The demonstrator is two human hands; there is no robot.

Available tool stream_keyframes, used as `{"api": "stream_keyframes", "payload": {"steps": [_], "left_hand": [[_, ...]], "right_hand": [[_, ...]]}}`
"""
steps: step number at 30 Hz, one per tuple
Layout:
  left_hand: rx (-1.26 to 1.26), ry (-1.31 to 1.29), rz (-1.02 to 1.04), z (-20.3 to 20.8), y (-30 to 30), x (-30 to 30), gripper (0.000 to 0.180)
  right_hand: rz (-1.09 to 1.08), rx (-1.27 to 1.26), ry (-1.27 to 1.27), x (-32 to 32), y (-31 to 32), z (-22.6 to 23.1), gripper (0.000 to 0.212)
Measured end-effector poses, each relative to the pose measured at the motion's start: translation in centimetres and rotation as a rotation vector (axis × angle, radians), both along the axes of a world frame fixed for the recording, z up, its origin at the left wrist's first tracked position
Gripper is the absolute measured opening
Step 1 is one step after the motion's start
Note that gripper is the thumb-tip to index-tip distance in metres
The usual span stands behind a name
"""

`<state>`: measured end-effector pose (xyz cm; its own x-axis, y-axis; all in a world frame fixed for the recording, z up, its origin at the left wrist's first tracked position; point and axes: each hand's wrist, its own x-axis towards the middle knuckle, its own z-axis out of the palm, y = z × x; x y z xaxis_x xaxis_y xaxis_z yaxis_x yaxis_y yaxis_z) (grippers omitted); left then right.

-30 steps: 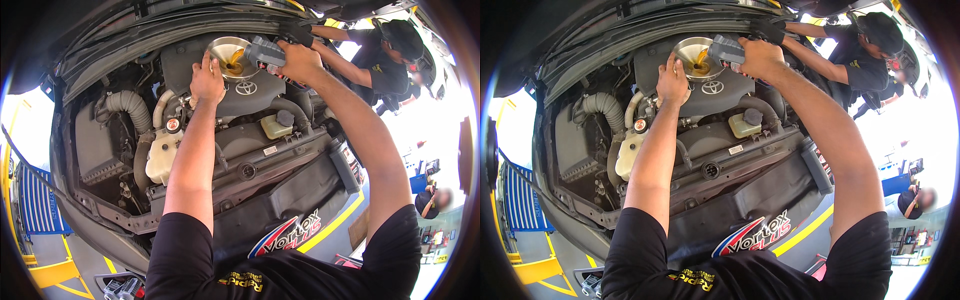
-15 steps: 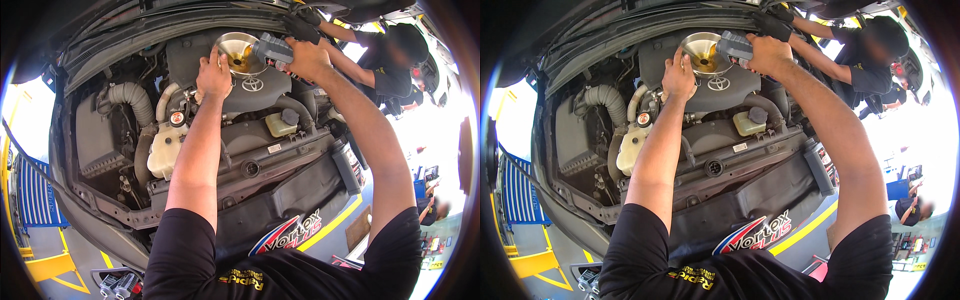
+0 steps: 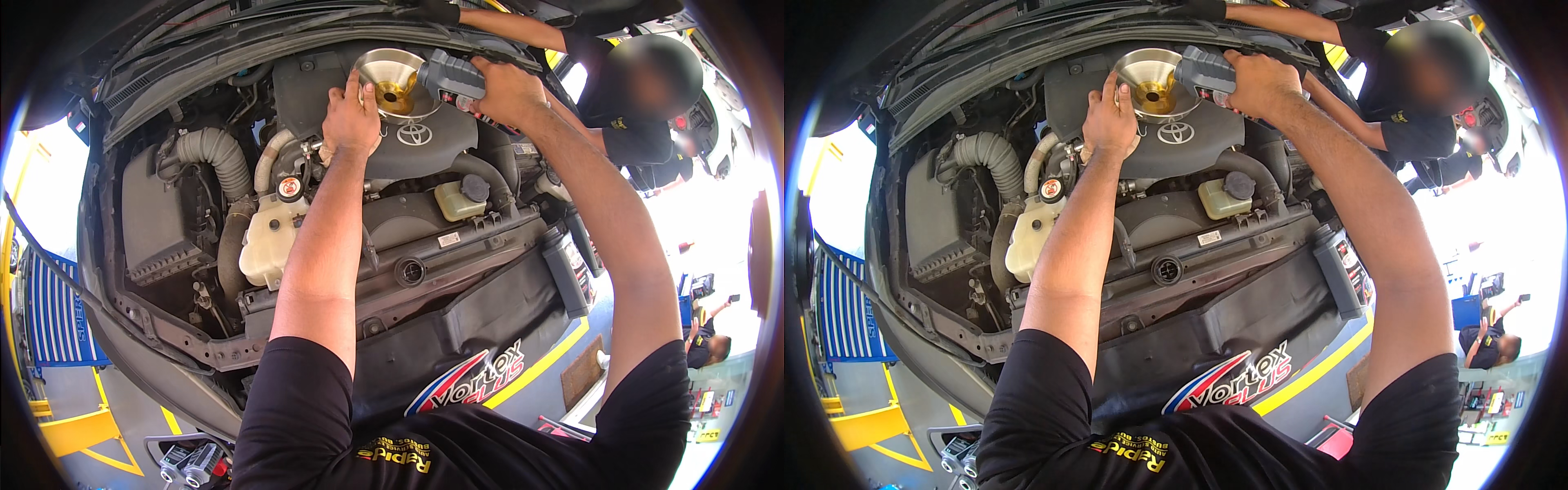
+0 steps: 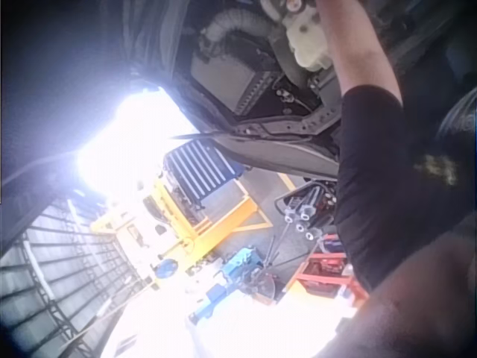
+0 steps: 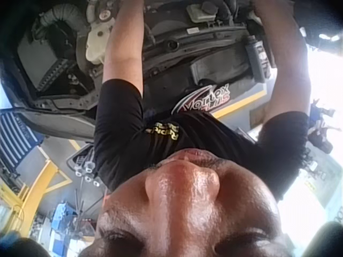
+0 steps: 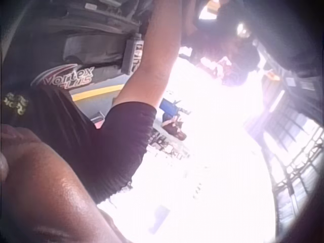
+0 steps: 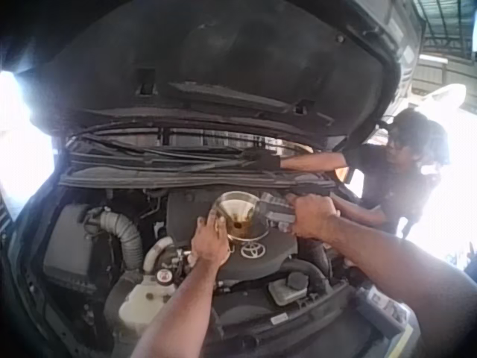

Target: The person pours engine oil from multiple bottles into a car engine using a funnel. They repeatedly pick up bottles, pour the oil, and place the empty bottles on a nearby cart.

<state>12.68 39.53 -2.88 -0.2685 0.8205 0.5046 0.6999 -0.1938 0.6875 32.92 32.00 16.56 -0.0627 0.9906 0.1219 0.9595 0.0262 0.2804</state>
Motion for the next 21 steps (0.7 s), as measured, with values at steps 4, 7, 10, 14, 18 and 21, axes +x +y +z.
{"api": "stream_keyframes", "payload": {"steps": [4,7,10,14,18,21], "left_hand": [[-0.004,-0.003,-0.01,-0.02,-0.05,0.06,0.049],[-0.002,-0.011,-0.022,-0.11,0.04,0.03,0.049],[0.003,0.001,-0.002,-0.16,0.15,0.06,0.049],[-0.01,0.005,0.001,-0.09,0.13,0.07,0.049],[-0.038,0.004,-0.011,0.36,-0.28,0.09,0.051],[-0.034,0.002,-0.015,0.51,-0.49,0.01,0.052]], "right_hand": [[0.001,-0.005,-0.047,0.19,0.18,-0.02,0.077],[0.0,-0.003,-0.054,0.18,0.23,-0.03,0.076],[0.005,0.008,-0.055,-0.06,0.16,-0.07,0.076],[0.009,0.008,-0.057,-0.17,0.15,-0.01,0.075],[0.014,0.013,-0.067,-0.45,-0.07,0.07,0.074],[0.009,-0.002,-0.063,-0.64,-0.05,0.27,0.074]]}}
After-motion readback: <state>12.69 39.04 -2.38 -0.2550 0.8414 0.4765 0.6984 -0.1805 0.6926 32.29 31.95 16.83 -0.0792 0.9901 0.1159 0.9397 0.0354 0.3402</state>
